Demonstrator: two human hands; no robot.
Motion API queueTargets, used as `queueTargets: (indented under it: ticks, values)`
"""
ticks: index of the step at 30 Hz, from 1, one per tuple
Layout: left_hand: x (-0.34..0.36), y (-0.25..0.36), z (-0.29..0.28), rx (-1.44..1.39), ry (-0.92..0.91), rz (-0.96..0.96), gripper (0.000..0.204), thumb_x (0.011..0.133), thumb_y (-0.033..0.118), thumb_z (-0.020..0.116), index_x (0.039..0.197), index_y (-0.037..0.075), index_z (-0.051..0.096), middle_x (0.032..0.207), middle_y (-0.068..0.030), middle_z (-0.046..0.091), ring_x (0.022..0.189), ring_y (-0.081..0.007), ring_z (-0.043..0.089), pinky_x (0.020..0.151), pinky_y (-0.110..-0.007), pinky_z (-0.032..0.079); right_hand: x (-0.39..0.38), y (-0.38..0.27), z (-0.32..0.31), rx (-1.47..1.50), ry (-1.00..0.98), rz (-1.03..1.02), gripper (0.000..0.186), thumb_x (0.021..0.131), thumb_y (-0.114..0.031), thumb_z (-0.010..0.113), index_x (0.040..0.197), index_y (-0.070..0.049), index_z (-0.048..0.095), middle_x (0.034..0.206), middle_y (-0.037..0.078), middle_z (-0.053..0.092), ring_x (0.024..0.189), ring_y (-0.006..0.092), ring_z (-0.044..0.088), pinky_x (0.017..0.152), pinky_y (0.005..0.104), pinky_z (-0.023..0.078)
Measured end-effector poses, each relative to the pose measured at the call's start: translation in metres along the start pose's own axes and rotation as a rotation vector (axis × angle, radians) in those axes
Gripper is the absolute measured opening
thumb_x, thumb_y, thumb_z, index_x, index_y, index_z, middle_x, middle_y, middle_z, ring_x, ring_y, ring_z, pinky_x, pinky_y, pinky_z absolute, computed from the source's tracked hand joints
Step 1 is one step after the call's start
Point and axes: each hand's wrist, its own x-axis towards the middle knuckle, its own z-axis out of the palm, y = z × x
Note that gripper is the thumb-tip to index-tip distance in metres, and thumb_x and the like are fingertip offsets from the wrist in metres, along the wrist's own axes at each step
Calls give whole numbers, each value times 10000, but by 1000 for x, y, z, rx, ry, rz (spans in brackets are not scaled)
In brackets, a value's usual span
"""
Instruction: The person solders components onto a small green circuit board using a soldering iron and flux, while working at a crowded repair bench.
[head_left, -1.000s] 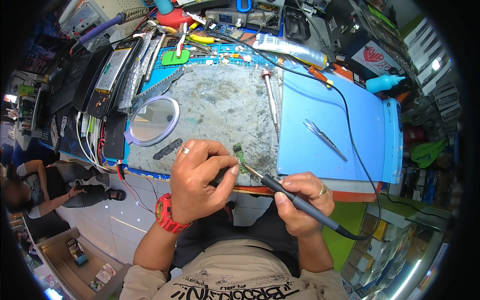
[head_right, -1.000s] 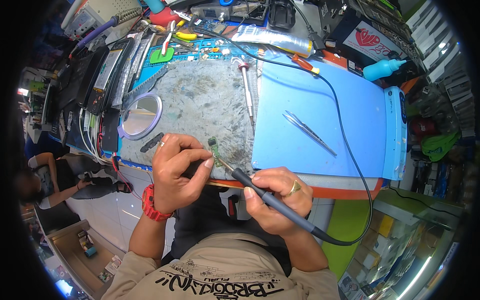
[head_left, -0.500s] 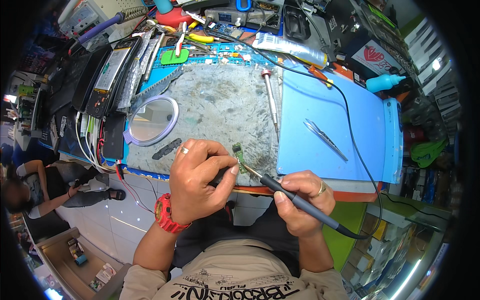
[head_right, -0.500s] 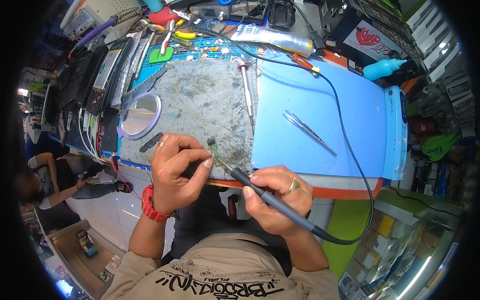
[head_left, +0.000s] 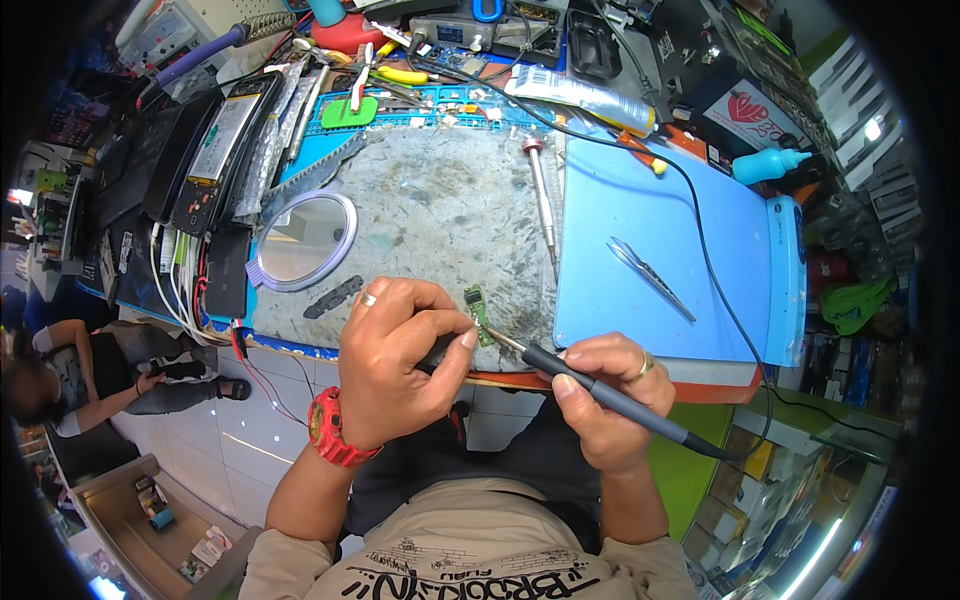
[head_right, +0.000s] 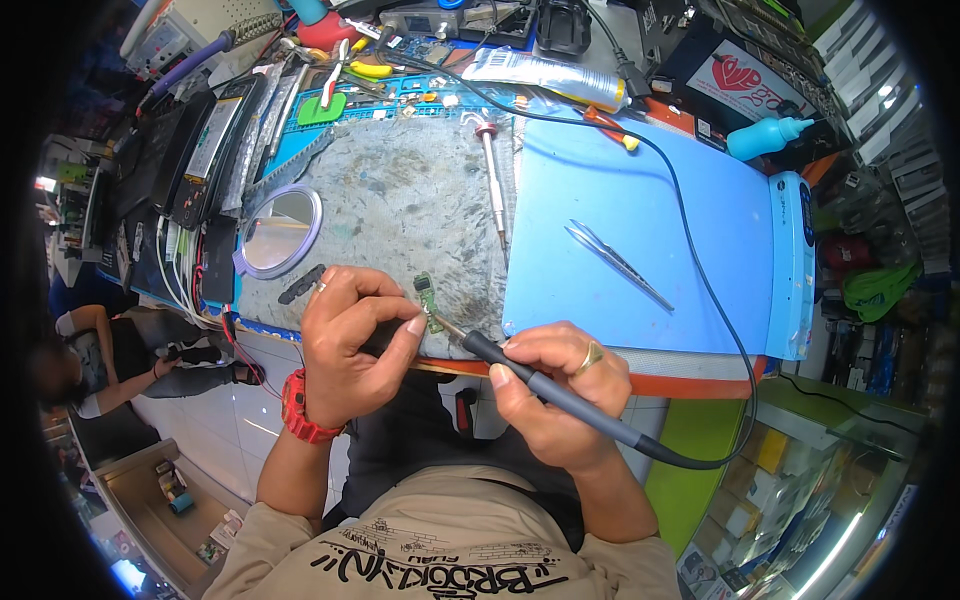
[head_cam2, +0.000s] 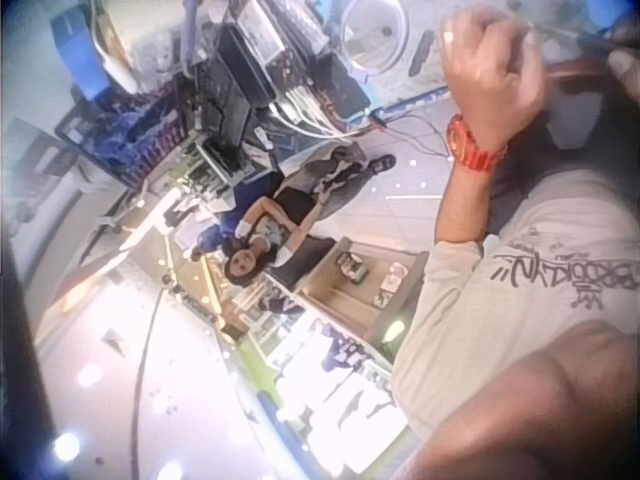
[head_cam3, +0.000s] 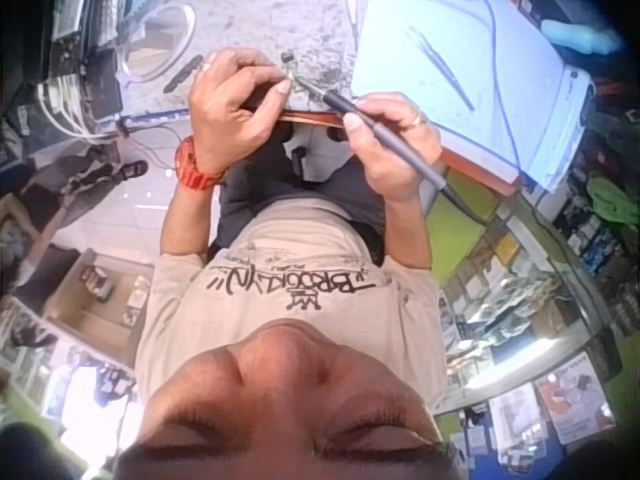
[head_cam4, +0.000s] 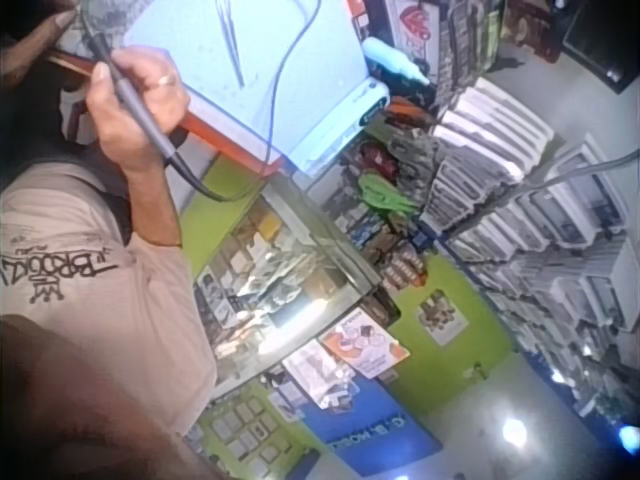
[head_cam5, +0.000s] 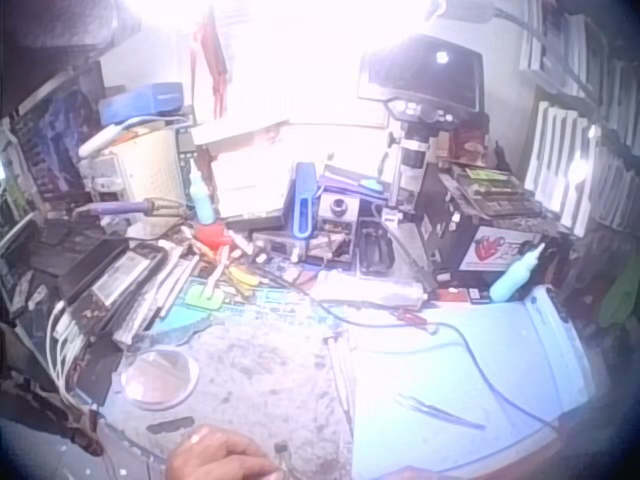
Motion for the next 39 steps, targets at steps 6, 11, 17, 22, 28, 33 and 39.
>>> queueTargets:
  ticks: [6,11,17,22,28,33,39]
  values:
    - [0,1,0,6,1,11,120,799,13,836,896,54,779,936,-68,703,827,-261,643,765,-400,489,0,4,1,17,10,-33,213,843,51,840,1002,-3,708,905,151,776,695,136,696,558,258,510]
    - [-1,0,0,5,1,7,120,800,14,837,897,53,778,932,-69,701,828,-261,639,765,-400,489,1,2,1,17,7,-30,213,839,53,841,998,-2,710,902,153,777,698,145,703,561,261,515]
    - [-1,1,-1,-32,4,-32,128,795,-3,825,910,35,783,940,-99,704,846,-271,644,777,-399,487,2,3,0,-6,-13,-69,216,832,57,843,996,0,714,906,160,781,735,167,730,586,269,537]
    - [2,3,0,-51,8,-50,122,809,-18,814,920,21,781,942,-108,709,851,-275,655,790,-395,494,2,2,-2,4,-8,-71,216,830,58,840,997,3,715,910,161,783,762,187,745,624,282,564]
    - [2,1,-1,-55,14,-54,121,810,-25,814,918,23,784,936,-105,711,848,-272,661,793,-395,499,3,2,0,3,-12,-68,210,830,58,838,992,3,715,908,163,782,771,198,753,636,289,575]
    - [1,2,-1,-67,12,-65,123,807,-26,817,915,26,787,937,-104,715,849,-266,667,793,-393,504,2,3,0,7,-5,-64,213,833,54,842,999,4,718,910,162,780,762,187,747,618,283,569]
    - [1,2,-1,-59,10,-69,114,807,-20,821,906,26,788,936,-99,718,850,-263,672,801,-398,498,2,2,-1,10,-10,-51,218,836,57,841,1009,6,719,911,158,778,758,179,743,606,275,561]
